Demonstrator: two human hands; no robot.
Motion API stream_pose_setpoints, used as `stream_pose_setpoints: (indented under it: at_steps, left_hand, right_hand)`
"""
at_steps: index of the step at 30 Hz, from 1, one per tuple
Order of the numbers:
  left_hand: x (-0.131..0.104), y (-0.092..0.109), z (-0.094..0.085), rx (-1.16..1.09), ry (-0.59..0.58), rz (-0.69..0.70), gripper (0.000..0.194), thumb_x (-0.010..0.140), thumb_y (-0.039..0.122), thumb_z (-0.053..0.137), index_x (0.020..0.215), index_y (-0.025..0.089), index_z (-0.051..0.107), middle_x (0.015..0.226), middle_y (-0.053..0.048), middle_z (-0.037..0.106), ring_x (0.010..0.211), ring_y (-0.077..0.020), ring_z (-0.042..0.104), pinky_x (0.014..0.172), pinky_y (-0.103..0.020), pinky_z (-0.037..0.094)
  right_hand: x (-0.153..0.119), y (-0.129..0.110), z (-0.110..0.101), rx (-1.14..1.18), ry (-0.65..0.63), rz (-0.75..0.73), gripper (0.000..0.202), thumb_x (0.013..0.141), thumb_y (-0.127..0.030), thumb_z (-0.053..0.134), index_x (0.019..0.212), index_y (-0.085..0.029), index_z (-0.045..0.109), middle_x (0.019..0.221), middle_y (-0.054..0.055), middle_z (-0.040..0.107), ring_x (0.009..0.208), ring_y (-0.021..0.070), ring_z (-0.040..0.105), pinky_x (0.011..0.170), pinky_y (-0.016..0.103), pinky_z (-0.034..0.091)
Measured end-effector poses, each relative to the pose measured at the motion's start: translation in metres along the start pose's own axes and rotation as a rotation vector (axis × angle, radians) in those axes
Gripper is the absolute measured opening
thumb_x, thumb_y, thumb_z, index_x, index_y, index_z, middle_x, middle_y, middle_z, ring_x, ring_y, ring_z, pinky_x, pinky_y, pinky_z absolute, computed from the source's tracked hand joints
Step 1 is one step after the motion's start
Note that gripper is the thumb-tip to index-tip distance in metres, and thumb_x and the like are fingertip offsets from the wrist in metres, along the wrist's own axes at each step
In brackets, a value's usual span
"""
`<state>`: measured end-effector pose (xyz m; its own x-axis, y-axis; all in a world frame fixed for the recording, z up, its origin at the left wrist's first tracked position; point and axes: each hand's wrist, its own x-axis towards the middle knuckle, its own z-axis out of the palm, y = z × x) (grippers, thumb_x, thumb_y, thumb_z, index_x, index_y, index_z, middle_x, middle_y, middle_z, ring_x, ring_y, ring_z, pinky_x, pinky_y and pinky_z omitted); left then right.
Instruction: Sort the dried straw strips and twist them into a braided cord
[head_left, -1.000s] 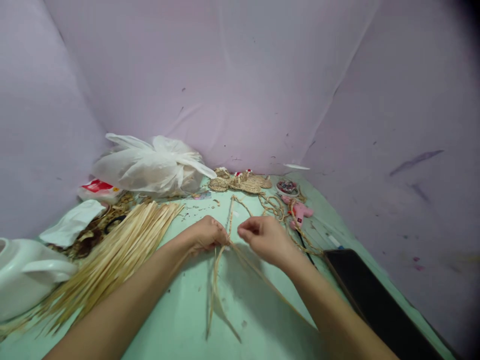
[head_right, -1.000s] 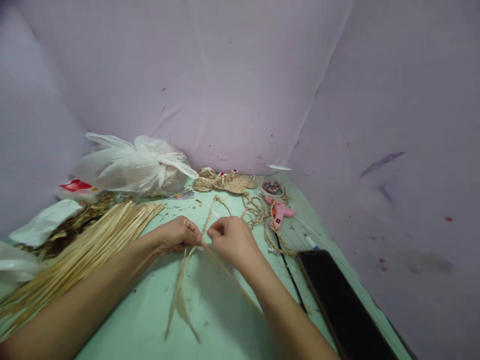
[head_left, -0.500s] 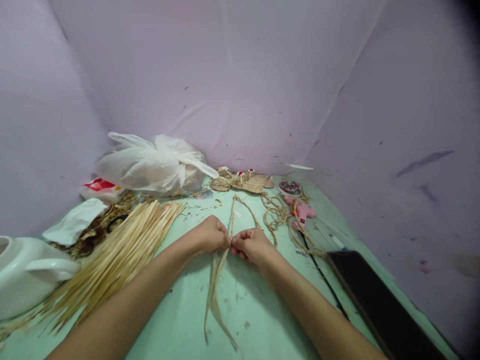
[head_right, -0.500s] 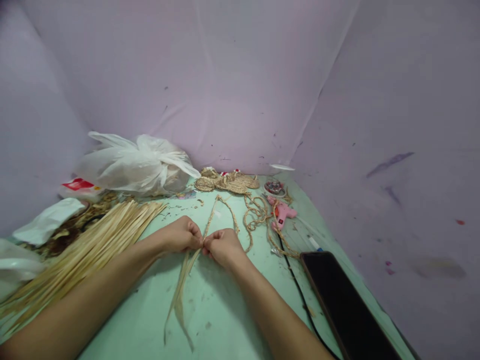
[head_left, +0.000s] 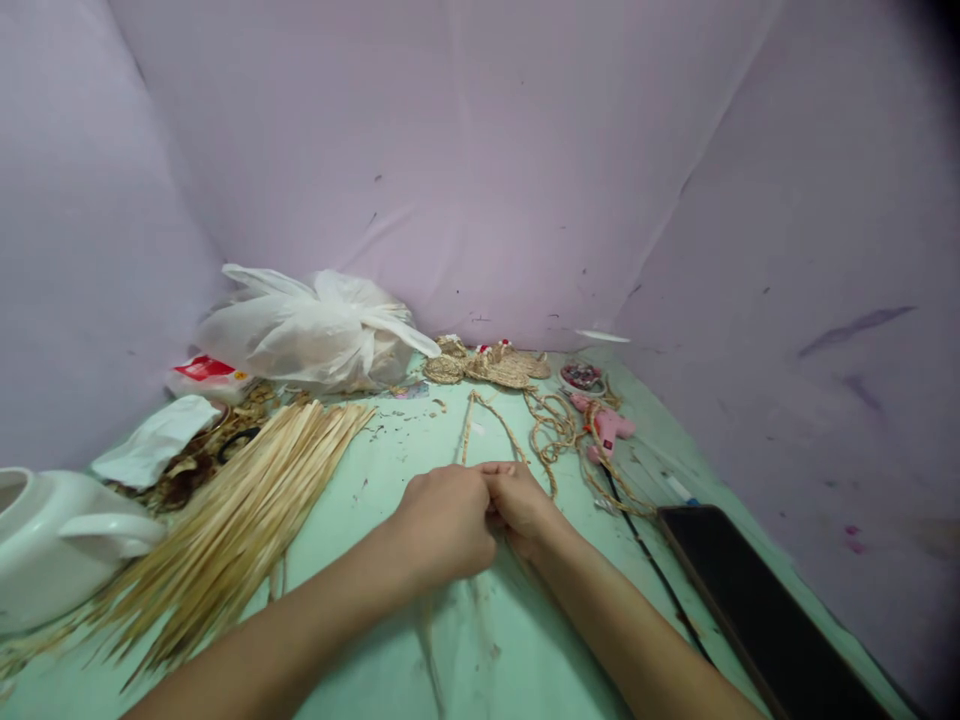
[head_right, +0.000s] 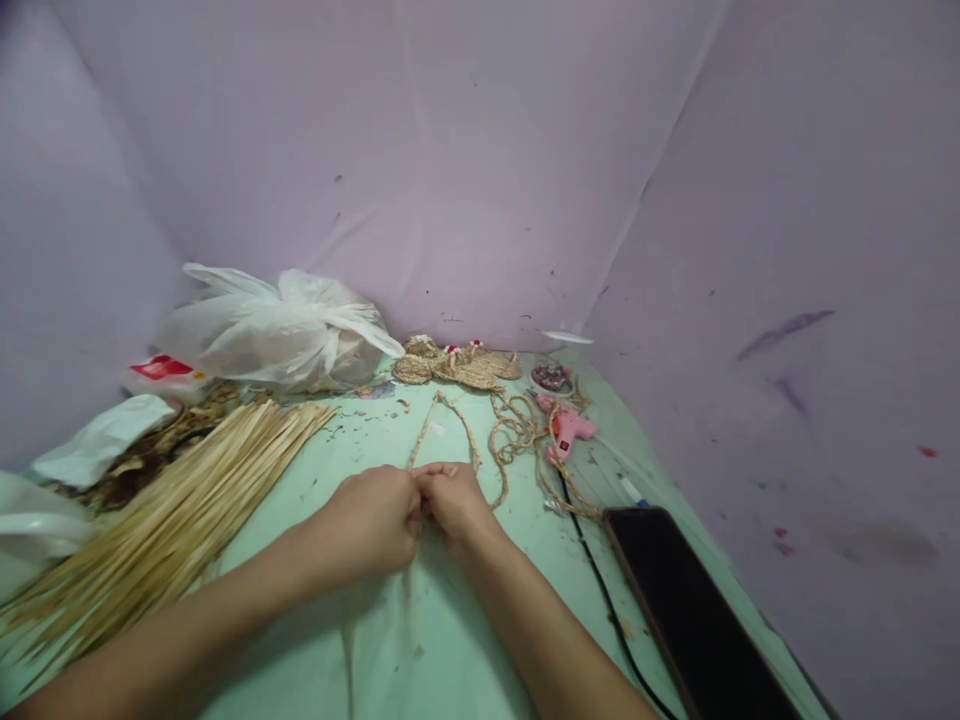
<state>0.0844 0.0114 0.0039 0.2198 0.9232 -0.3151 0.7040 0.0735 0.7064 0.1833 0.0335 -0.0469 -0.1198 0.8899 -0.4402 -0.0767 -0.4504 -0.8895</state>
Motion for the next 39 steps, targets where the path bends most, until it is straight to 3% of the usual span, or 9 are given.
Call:
stream_pose_setpoints:
  at_steps: [3, 5, 9, 11, 15, 19, 23, 30, 39]
  left_hand:
    - [0.006, -0.005, -0.020, 0.135, 0.141, -0.006, 0.012, 0.055, 0.020, 0.056, 0.045, 0.017, 0.049, 0.042, 0.001, 0.040, 0.044, -0.0134, 0.044, 0.044, -0.024, 0.025]
    - [0.012, -0.012, -0.028, -0.101, 0.151, -0.118, 0.008, 0.061, 0.023, 0.052, 0.059, 0.016, 0.056, 0.046, 0.001, 0.048, 0.037, -0.0102, 0.041, 0.040, -0.023, 0.025]
    - [0.020, -0.031, -0.019, -0.646, -0.230, -0.213, 0.014, 0.064, 0.026, 0.053, 0.065, 0.012, 0.055, 0.061, -0.003, 0.058, 0.036, -0.0055, 0.041, 0.035, -0.019, 0.023]
    - [0.023, -0.040, -0.009, -0.733, -0.297, -0.194, 0.016, 0.064, 0.028, 0.055, 0.063, 0.011, 0.055, 0.054, -0.001, 0.054, 0.035, -0.0043, 0.039, 0.034, -0.018, 0.022]
    - [0.026, -0.047, 0.003, -0.489, -0.126, -0.190, 0.015, 0.061, 0.027, 0.053, 0.055, 0.013, 0.053, 0.037, 0.005, 0.040, 0.029, -0.0062, 0.031, 0.033, -0.020, 0.018]
    - [0.030, -0.045, 0.010, -0.220, 0.087, -0.091, 0.015, 0.055, 0.017, 0.050, 0.042, 0.016, 0.042, 0.031, 0.007, 0.026, 0.032, -0.0050, 0.023, 0.036, -0.021, 0.015]
    - [0.034, -0.047, 0.018, -0.232, 0.174, 0.009, 0.014, 0.051, 0.013, 0.046, 0.039, 0.016, 0.039, 0.036, 0.007, 0.023, 0.040, -0.0050, 0.021, 0.040, -0.022, 0.013]
    - [0.032, -0.048, 0.026, -0.398, 0.188, -0.031, 0.016, 0.048, 0.011, 0.043, 0.037, 0.017, 0.033, 0.037, 0.007, 0.021, 0.042, -0.0051, 0.019, 0.041, -0.022, 0.011]
    - [0.016, -0.036, 0.012, -0.521, 0.096, -0.123, 0.013, 0.048, 0.010, 0.045, 0.039, 0.016, 0.038, 0.031, 0.008, 0.022, 0.034, -0.0037, 0.015, 0.037, -0.022, 0.009]
  right_hand:
    - [-0.001, 0.000, -0.003, 0.011, -0.074, 0.006, 0.005, 0.048, -0.012, 0.049, 0.046, -0.014, 0.053, 0.033, -0.006, 0.040, 0.033, 0.0032, 0.025, 0.036, 0.019, 0.015]
    - [-0.002, 0.000, -0.005, -0.002, -0.114, -0.009, 0.004, 0.050, -0.014, 0.052, 0.047, -0.013, 0.054, 0.035, -0.005, 0.042, 0.033, 0.0029, 0.026, 0.037, 0.019, 0.015]
    - [-0.004, 0.002, -0.007, 0.013, -0.172, -0.070, 0.004, 0.051, -0.017, 0.055, 0.050, -0.014, 0.054, 0.041, -0.003, 0.048, 0.036, 0.0047, 0.036, 0.039, 0.019, 0.022]
    - [-0.004, 0.003, -0.009, -0.035, -0.166, -0.095, 0.006, 0.053, -0.019, 0.055, 0.050, -0.014, 0.054, 0.042, -0.003, 0.049, 0.037, 0.0050, 0.036, 0.040, 0.019, 0.022]
    - [0.001, 0.005, -0.014, -0.284, -0.165, -0.147, 0.009, 0.059, -0.019, 0.053, 0.051, -0.014, 0.054, 0.038, -0.006, 0.041, 0.035, 0.0039, 0.024, 0.039, 0.020, 0.016]
    - [0.002, 0.008, -0.019, -0.691, -0.088, -0.384, 0.012, 0.061, -0.014, 0.049, 0.059, -0.013, 0.060, 0.047, -0.001, 0.052, 0.042, 0.0067, 0.037, 0.043, 0.020, 0.025]
    - [-0.008, 0.007, -0.016, -1.072, 0.038, -0.623, 0.019, 0.065, -0.012, 0.045, 0.064, -0.014, 0.064, 0.055, 0.003, 0.061, 0.052, 0.0106, 0.049, 0.049, 0.021, 0.029]
    - [-0.035, -0.007, -0.002, -1.447, 0.278, -0.467, 0.021, 0.070, -0.021, 0.047, 0.069, -0.016, 0.068, 0.069, 0.012, 0.067, 0.066, 0.0212, 0.060, 0.052, 0.026, 0.032]
    - [-0.061, -0.004, 0.026, -1.585, 0.131, -0.360, 0.019, 0.071, -0.013, 0.050, 0.080, -0.014, 0.067, 0.080, 0.015, 0.067, 0.074, 0.0228, 0.062, 0.061, 0.027, 0.039]
